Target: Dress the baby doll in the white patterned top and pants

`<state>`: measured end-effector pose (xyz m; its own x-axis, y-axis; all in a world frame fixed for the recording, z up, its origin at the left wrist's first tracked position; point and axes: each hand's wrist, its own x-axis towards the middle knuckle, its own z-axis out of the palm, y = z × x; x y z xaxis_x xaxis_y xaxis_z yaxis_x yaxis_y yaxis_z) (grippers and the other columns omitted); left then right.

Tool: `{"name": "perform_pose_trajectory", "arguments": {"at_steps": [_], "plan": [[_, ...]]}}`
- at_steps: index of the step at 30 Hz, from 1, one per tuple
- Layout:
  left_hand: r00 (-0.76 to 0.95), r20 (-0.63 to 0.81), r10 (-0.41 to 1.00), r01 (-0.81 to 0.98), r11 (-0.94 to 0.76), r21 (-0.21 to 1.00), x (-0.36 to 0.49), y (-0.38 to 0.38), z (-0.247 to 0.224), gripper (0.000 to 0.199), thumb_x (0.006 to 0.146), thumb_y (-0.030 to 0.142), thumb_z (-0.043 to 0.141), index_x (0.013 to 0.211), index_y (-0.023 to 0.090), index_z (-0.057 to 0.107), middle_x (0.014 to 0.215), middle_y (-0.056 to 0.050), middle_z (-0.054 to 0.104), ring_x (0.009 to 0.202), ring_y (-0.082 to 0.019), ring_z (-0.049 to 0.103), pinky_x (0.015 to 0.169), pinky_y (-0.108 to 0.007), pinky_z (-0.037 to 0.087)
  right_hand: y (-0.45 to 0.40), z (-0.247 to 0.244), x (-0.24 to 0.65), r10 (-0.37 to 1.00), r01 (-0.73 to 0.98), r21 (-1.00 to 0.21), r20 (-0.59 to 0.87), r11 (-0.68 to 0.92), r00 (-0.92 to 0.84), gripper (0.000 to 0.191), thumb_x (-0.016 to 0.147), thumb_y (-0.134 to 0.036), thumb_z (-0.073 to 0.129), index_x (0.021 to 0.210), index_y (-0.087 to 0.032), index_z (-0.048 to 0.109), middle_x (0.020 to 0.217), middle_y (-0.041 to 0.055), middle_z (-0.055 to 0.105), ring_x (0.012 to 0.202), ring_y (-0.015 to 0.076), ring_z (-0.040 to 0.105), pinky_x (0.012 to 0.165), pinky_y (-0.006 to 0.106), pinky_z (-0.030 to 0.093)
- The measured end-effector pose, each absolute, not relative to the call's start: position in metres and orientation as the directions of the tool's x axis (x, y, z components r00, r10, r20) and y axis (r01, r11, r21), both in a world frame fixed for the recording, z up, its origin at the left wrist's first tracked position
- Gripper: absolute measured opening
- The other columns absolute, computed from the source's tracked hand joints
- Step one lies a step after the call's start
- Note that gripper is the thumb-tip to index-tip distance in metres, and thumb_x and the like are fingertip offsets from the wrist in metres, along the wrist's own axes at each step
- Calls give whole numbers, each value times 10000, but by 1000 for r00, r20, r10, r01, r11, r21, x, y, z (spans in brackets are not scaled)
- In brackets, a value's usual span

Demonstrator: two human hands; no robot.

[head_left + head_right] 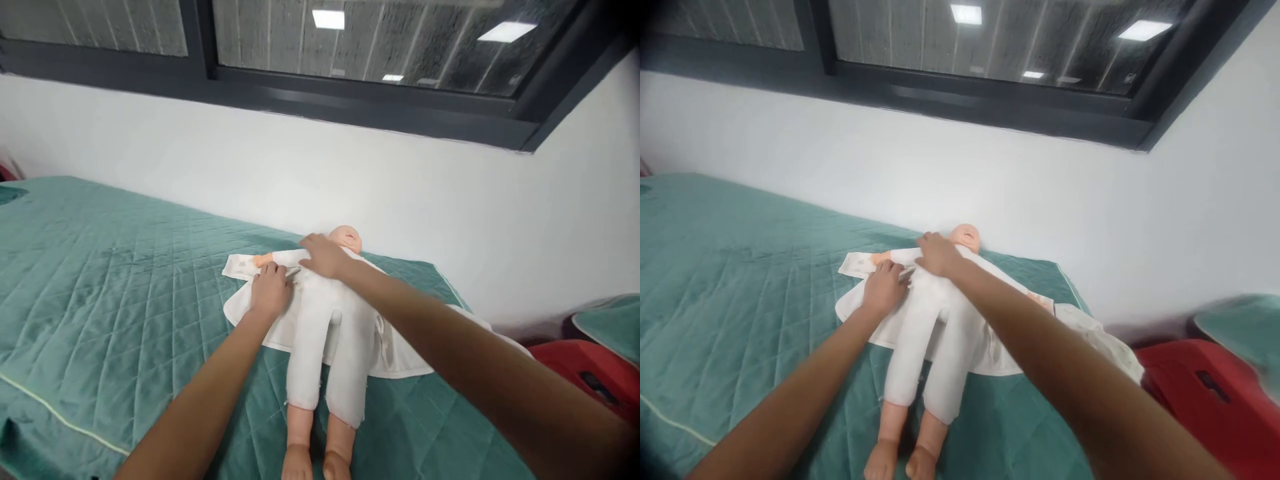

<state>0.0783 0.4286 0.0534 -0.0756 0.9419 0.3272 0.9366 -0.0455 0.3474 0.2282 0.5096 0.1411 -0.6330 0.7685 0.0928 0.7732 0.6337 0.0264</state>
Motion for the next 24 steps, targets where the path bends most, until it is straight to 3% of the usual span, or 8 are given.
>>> {"name": "perform_pose_trajectory", "arguments": {"at_steps": [5,9,15,20,24], "plan": [[-130,302,944,915,-3,403,67,444,39,246,884,247,517,1077,199,662,1097,-114,600,1117,-274,555,909,-381,455,513,108,172,795,794,32,4,607,-607,390,866,-411,613,1151,-145,596,1250,191,613,1195,362,529,972,508,412],[-215,340,915,846,1,533,64,444,37,214,879,195,498,1008,202,669,1081,-102,635,1065,-258,587,851,-360,459,521,111,177,797,796,-15,-4,605,-605,324,854,-408,633,1095,-192,624,1142,134,680,1049,322,621,893,446,460],[-464,268,844,565,49,824,57,443,39,168,845,245,550,931,197,686,904,-66,709,868,-233,639,775,-325,443,514,124,211,792,786,-102,97,610,-603,433,907,-437,558,1303,-265,545,1300,60,635,1136,284,593,890,371,457],[-504,247,828,462,17,886,53,442,39,210,832,268,534,869,171,716,831,-66,729,798,-210,643,734,-289,447,503,122,226,747,723,-199,87,661,-659,481,904,-624,487,1221,-292,630,1228,45,674,1060,285,621,838,356,460],[-542,229,809,364,-19,931,50,445,37,229,795,255,549,903,174,734,821,-46,733,760,-181,641,711,-263,451,498,120,232,768,754,-155,75,639,-636,566,904,-680,429,1240,-274,636,1235,80,671,1066,308,618,845,372,445]]}}
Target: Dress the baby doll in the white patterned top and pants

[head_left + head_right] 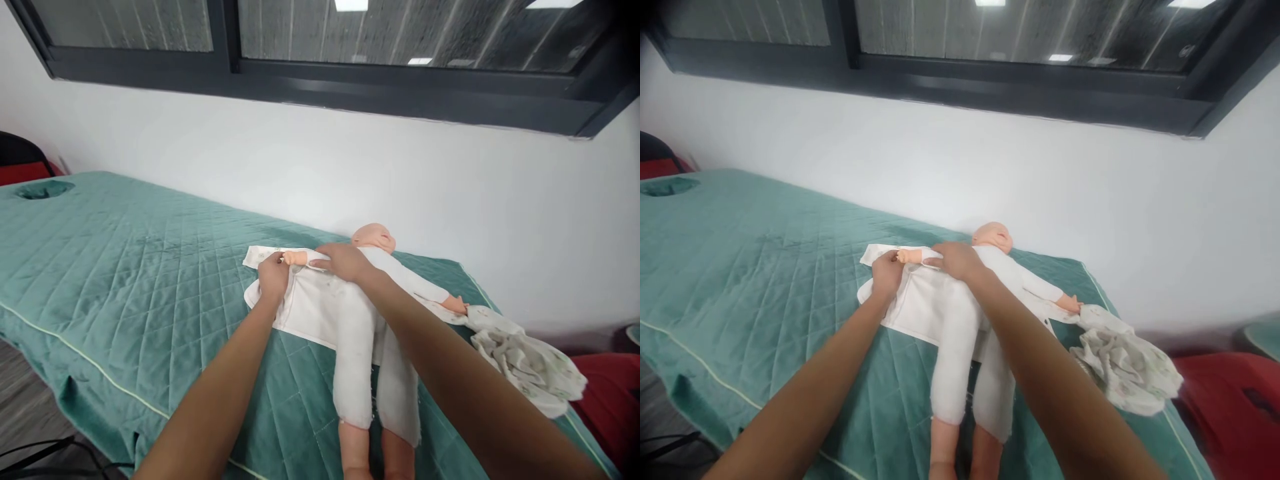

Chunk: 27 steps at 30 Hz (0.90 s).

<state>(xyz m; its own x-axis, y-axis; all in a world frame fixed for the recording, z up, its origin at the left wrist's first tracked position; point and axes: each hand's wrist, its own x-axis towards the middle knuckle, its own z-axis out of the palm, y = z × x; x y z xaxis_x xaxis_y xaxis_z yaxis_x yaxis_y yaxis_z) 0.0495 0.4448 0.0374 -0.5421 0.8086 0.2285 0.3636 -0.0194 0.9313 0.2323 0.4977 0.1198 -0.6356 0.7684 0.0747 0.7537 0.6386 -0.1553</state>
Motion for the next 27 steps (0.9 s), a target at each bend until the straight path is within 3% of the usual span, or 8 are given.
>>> {"name": "perform_pose_trajectory", "arguments": {"at_steps": [7,11,13,17,21,24,27], "plan": [[-633,160,757,227,-17,974,45,446,37,279,786,304,554,957,140,702,873,-53,721,756,-164,640,699,-256,474,488,119,227,808,809,29,39,587,-587,475,952,-603,392,1153,-262,655,1110,89,701,993,281,630,850,382,425],[-610,192,769,268,-28,963,50,441,39,201,785,302,584,888,167,693,785,-21,696,718,-160,616,690,-259,448,484,116,220,795,793,127,40,596,-605,421,966,-554,394,1070,-241,657,1050,106,702,993,294,624,878,423,411],[-554,246,795,376,-24,926,55,439,40,151,792,311,609,837,191,687,736,-9,681,707,-165,604,682,-264,418,485,113,216,798,795,141,48,589,-600,418,963,-548,409,1090,-228,646,1063,118,700,1012,305,617,891,438,410],[-343,354,870,667,-40,744,63,435,43,172,879,343,557,880,224,681,741,-14,688,727,-180,608,661,-272,366,487,106,204,826,825,128,59,551,-561,435,951,-551,433,1101,-195,634,1090,141,693,1028,325,615,896,458,420],[-189,392,900,759,-119,640,68,430,47,222,934,373,500,960,243,677,803,-14,710,773,-182,622,666,-273,358,485,108,197,848,852,103,93,514,-522,400,944,-490,472,1147,-169,596,1104,151,687,1049,324,609,910,455,426],[-213,423,881,759,-123,639,67,428,48,316,976,414,416,934,237,674,861,-21,713,806,-178,624,691,-277,382,481,118,209,852,865,60,151,499,-502,441,954,-464,447,1265,-162,529,1189,157,657,1104,325,587,916,446,436],[-368,471,802,769,-23,639,65,431,46,359,995,395,361,942,213,666,955,-59,695,930,-207,611,795,-303,419,474,126,243,861,885,-143,343,444,-376,473,951,-421,432,1352,-172,476,1256,157,625,1141,322,569,910,438,452]]}}
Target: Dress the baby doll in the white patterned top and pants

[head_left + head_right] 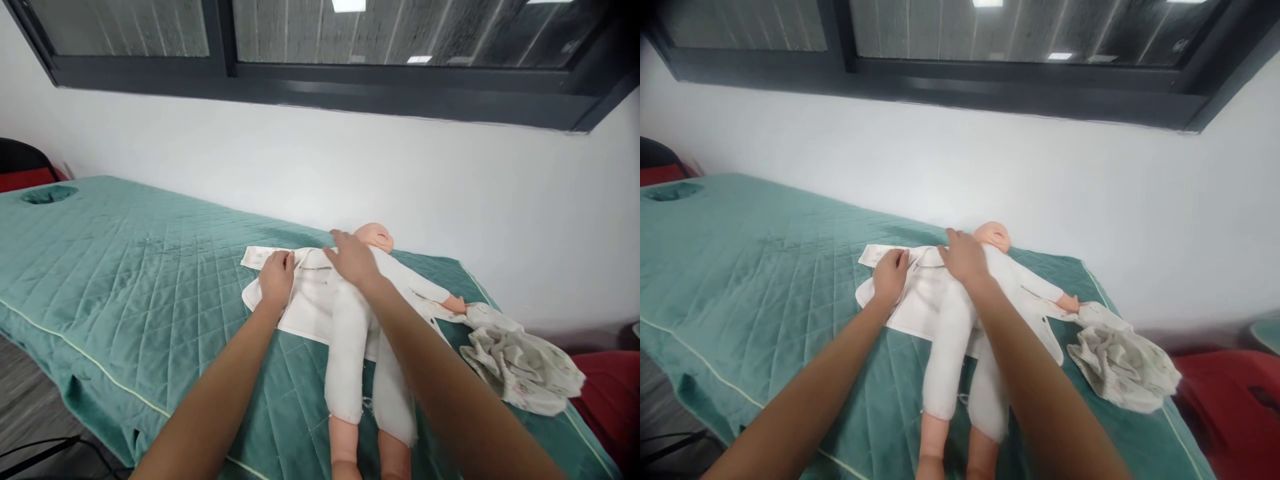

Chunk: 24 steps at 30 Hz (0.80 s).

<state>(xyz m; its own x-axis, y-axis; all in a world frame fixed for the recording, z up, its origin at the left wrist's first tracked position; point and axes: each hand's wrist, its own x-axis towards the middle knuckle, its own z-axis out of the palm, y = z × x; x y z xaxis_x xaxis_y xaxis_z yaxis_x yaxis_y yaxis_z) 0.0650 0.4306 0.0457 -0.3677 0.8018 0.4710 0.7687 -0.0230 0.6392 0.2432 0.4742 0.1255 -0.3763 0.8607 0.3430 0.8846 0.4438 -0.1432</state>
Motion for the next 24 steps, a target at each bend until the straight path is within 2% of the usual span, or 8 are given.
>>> {"name": "perform_pose_trajectory", "arguments": {"at_steps": [2,4,6,8,11,15,20,24], "plan": [[-461,462,757,767,78,636,64,433,44,324,981,383,397,972,201,665,1018,-83,674,1015,-235,586,871,-335,428,468,123,278,854,859,-335,482,387,-196,455,925,-399,456,1325,-189,508,1281,145,612,1180,312,548,956,440,438],[-501,427,753,774,169,610,64,435,43,299,958,397,447,1008,202,668,1075,-98,652,1072,-266,561,909,-378,432,461,112,314,844,813,-501,536,296,23,448,880,-365,483,1278,-167,540,1282,152,601,1173,298,549,998,442,420],[-516,394,761,788,240,568,66,435,42,311,941,423,473,1065,210,662,1143,-112,625,1124,-295,537,927,-424,432,452,98,346,828,761,-638,486,118,279,431,848,-358,477,1195,-120,570,1194,181,621,1088,295,584,965,441,441],[-531,376,759,795,293,531,67,434,42,351,932,452,481,1130,210,642,1197,-129,599,1161,-317,520,940,-465,429,444,86,366,843,722,-689,352,-60,406,412,819,-349,488,1145,-111,574,1093,180,647,1017,305,601,908,441,459],[-554,356,753,793,346,502,69,432,43,397,926,477,484,1173,195,615,1224,-147,584,1182,-335,513,959,-497,419,434,81,372,875,718,-672,224,-181,430,396,843,-382,462,1143,-139,551,996,155,676,960,315,614,855,431,451],[-559,337,758,791,366,489,69,431,44,402,921,488,487,1160,188,607,1225,-154,591,1191,-339,517,971,-500,412,427,87,364,883,711,-669,179,-215,435,399,882,-454,415,1138,-178,548,989,153,696,960,327,621,841,428,432],[-561,301,771,779,369,507,68,430,47,386,920,479,495,1160,190,584,1161,-138,653,1148,-317,563,956,-460,423,426,87,362,887,589,-787,128,-181,443,404,840,-494,491,1122,-215,568,982,120,712,924,288,637,849,406,437],[-523,265,810,786,338,518,69,427,49,373,947,466,443,1159,196,589,1072,-134,699,1032,-294,636,868,-387,452,427,83,362,916,456,-883,88,-110,392,516,793,-558,548,1186,-223,556,982,85,712,823,235,643,807,369,460]]}}
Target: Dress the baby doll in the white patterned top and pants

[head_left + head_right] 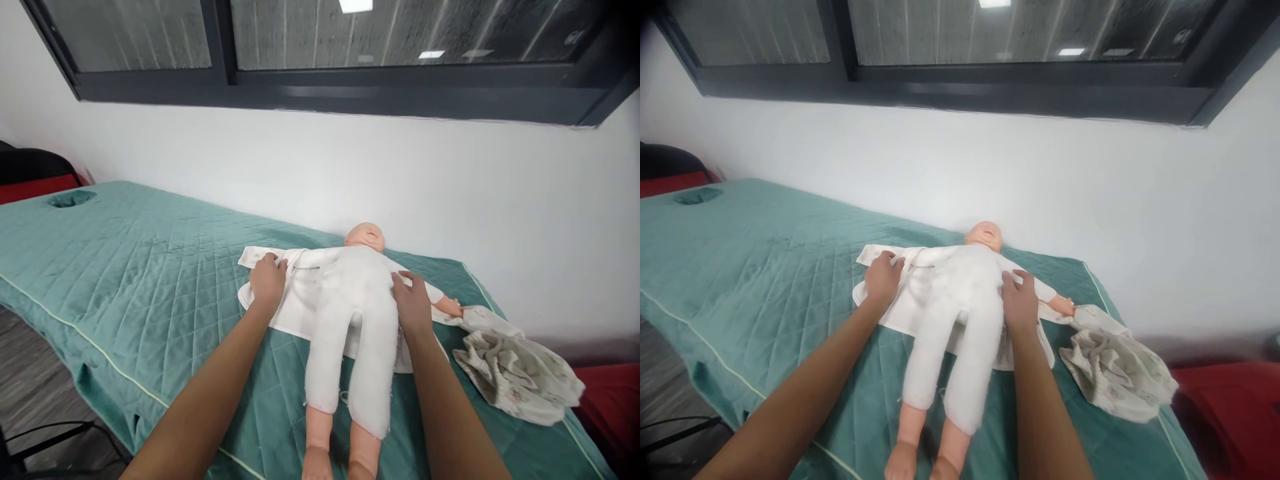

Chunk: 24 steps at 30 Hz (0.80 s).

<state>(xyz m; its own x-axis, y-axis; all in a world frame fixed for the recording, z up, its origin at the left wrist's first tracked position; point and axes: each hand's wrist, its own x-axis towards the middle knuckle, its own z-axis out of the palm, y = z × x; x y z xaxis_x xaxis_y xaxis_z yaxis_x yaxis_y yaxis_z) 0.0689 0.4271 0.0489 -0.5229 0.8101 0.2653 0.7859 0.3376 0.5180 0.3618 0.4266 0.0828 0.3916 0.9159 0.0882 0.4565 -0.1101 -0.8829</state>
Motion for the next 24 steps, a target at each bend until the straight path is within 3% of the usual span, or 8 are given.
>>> {"name": "perform_pose_trajectory", "arguments": {"at_steps": [7,12,19,24], "plan": [[-486,233,842,773,289,564,70,426,51,406,950,494,424,1167,210,618,1085,-134,720,998,-307,664,816,-369,457,424,87,358,936,401,-912,66,-84,346,578,791,-566,564,1243,-208,529,951,79,714,785,216,648,779,354,476],[-508,202,838,738,302,603,69,426,50,432,934,508,438,1154,194,635,1056,-154,728,1007,-327,663,833,-392,461,425,83,359,944,382,-923,77,-55,321,608,779,-588,599,1264,-230,526,1086,102,701,884,236,668,814,373,490],[-414,146,898,587,141,797,67,438,62,430,868,439,554,1172,150,648,1221,-156,683,1175,-292,608,973,-373,436,425,73,349,965,260,-966,67,-1,253,658,748,-594,655,1278,-230,518,1122,100,690,863,219,661,779,353,522],[-371,111,922,514,105,851,75,453,83,429,838,393,592,1157,116,666,1240,-137,675,1148,-259,620,944,-323,461,420,75,336,977,201,-979,69,28,201,660,762,-566,657,1310,-238,491,1139,91,686,896,230,671,790,358,544]]}}
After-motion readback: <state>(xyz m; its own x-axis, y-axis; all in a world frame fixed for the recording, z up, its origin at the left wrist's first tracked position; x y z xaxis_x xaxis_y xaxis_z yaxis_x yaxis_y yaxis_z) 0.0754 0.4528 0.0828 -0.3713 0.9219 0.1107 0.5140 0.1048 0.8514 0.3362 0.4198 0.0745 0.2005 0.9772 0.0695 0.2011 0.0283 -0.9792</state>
